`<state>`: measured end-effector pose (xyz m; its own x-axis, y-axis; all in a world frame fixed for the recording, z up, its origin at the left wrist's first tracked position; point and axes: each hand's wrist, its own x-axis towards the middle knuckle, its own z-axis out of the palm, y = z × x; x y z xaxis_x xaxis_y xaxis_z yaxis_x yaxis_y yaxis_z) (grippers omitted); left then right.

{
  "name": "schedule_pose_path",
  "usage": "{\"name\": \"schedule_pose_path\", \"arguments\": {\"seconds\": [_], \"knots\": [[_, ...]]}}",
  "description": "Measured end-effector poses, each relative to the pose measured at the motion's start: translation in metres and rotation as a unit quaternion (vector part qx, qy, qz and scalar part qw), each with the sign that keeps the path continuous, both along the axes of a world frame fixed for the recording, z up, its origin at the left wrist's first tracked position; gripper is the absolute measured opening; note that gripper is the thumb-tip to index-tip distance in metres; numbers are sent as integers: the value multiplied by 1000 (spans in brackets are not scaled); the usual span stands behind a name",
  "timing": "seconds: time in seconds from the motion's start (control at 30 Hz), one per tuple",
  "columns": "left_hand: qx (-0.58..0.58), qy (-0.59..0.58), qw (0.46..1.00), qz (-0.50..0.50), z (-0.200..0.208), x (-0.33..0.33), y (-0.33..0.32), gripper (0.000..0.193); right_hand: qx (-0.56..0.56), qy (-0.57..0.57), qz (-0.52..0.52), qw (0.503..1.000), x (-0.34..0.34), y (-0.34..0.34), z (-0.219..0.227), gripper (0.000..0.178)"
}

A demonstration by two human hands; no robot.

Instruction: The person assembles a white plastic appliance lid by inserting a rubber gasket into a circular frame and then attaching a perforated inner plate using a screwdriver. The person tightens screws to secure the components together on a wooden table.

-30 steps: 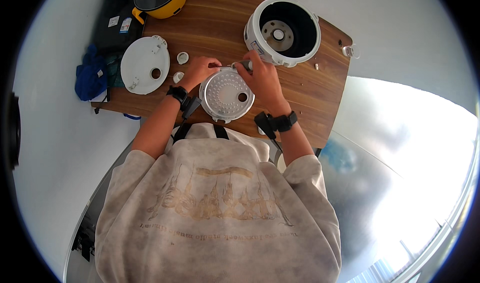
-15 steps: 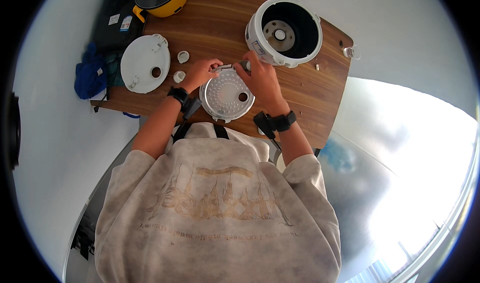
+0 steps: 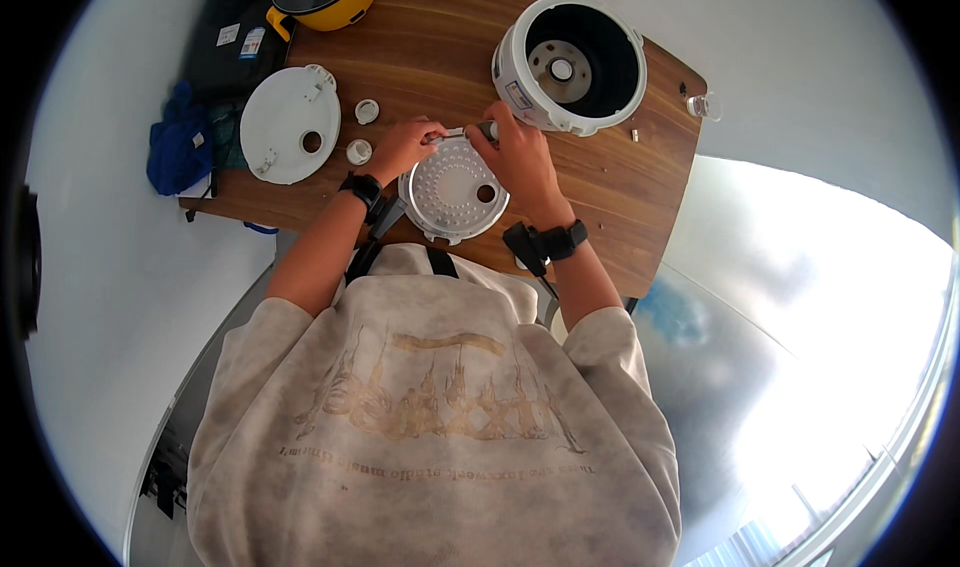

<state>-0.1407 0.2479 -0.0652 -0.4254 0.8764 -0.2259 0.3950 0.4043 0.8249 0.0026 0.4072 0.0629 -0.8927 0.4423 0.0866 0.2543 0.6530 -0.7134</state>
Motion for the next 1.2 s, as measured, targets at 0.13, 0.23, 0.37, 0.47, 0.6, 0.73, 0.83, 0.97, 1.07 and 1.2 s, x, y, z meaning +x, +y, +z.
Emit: {"name": "schedule_pose_path", "arguments": {"seconds": [0.13, 0.23, 0.37, 0.47, 0.6, 0.73, 0.83, 0.97, 1.07, 1.2], "knots": [[4, 1, 1000, 3, -1, 0, 0, 25, -5, -9, 4, 1000, -1, 0, 1, 27], [4, -1, 1000, 4, -3, -1, 0, 25, -7, -14, 4, 1000, -2, 0, 1, 26], [-2, -3, 1000, 3, 0, -1, 1, 25, -4, -5, 8, 1000, -3, -1, 0, 26], [1, 6, 1000, -1, 1, -1, 1, 27, -7, -3, 10, 1000, -4, -1, 0, 26], [7, 9, 1000, 0, -1, -1, 1, 27, -2, -8, 12, 1000, -5, -2, 0, 25], [-6, -8, 1000, 2, 2, 0, 1, 23, -1, 2, 16, 1000, -5, -2, -2, 26], [-5, -8, 1000, 3, 2, -1, 1, 23, 2, 1, 17, 1000, -5, -3, -1, 26], [-5, 1, 1000, 1, 5, 0, 1, 23, 11, 7, 21, 1000, -4, -3, -2, 27], [2, 3, 1000, 6, 7, 0, 1, 21, 24, 2, 27, 999, -4, -5, -2, 28], [10, 12, 1000, 15, 10, 1, 2, 16, 57, -3, 40, 998, -5, -11, -6, 30]]}}
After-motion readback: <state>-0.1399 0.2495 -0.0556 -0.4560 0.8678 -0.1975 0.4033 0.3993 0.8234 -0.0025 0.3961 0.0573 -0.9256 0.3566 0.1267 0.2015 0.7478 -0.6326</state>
